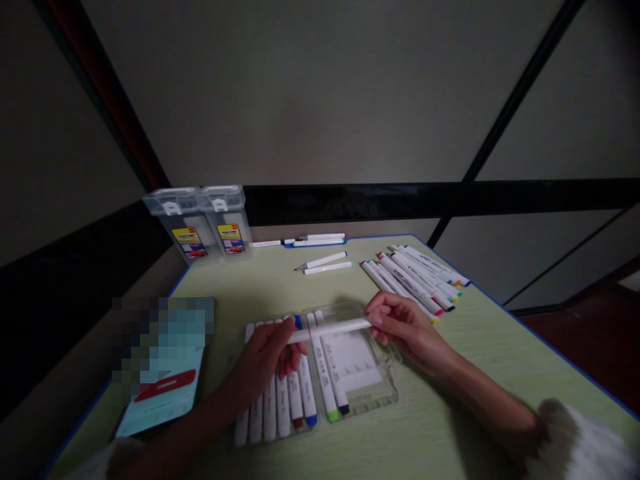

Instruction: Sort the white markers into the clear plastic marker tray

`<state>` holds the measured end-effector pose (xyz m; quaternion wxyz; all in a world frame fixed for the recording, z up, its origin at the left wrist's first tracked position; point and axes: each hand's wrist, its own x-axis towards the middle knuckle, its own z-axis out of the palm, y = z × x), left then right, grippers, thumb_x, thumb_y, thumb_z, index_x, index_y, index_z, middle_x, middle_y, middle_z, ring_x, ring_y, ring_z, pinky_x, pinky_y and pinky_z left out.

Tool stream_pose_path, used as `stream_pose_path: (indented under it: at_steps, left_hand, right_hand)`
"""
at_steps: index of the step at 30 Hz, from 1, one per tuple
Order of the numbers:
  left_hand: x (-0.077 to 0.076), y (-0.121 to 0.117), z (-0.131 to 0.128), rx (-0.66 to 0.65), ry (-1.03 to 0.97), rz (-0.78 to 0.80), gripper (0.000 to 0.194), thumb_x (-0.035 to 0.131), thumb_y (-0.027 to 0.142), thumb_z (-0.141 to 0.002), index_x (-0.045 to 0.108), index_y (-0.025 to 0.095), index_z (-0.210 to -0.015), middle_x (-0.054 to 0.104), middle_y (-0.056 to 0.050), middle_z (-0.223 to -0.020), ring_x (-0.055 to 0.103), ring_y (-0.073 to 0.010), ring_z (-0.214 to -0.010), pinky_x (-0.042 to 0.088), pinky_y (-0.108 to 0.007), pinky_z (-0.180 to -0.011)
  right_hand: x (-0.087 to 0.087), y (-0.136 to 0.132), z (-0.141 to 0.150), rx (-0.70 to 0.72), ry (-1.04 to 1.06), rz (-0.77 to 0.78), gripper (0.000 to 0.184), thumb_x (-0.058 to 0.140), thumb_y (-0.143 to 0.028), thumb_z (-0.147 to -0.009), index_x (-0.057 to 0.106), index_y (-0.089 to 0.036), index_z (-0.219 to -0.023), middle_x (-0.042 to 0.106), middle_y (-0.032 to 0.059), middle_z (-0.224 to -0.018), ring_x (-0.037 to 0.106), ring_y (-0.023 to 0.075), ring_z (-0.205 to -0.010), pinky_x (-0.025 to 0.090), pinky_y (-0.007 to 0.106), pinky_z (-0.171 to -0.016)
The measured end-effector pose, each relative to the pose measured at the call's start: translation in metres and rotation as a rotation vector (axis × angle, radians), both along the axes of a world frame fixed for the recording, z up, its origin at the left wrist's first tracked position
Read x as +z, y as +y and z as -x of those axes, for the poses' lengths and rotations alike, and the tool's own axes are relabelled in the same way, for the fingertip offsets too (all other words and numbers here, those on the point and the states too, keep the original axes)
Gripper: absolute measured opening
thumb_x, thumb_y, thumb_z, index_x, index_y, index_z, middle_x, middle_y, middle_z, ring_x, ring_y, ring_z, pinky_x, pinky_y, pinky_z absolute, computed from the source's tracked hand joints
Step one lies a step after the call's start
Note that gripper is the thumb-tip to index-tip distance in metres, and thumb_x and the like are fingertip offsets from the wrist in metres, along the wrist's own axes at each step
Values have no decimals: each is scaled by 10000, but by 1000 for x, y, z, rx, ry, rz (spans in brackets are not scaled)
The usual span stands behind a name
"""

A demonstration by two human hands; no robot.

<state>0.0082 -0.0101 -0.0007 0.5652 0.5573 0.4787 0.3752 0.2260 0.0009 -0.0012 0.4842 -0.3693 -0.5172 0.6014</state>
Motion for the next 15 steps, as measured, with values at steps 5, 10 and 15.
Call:
stream_pose_path:
  at_steps: [5, 10, 15]
  left_hand:
    - [4, -1, -1, 24, -1, -22, 401, 426, 472, -728, 515, 133, -534, 439, 52, -388, 363, -55, -336, 292, -179, -365]
    - [7, 0, -2, 19, -4, -72, 244, 461, 373, -742, 528, 139, -730, 449, 77, -424, 369, -55, -355, 298, -162, -366]
    - [0, 2, 0, -16, -39, -79, 149, 510, 286, -721, 494, 162, -802, 502, 72, -518, 386, -46, -379, 284, -140, -349]
  right_hand:
    - [-4, 0, -1, -4, -45, -33, 162, 622, -273, -707, 536, -146, -655, 544, -31, -499, 415, 44, -417, 287, 175, -412]
    - [-6, 2, 1, -74, -78, -13, 207, 595, -305, -720, 514, -147, -613, 514, -44, -456, 387, 38, -384, 261, 170, -387]
    - [-3, 3, 4, -148, -103, 35, 260, 561, -357, -732, 484, -156, -587, 479, -58, -396, 347, 38, -332, 242, 166, -350]
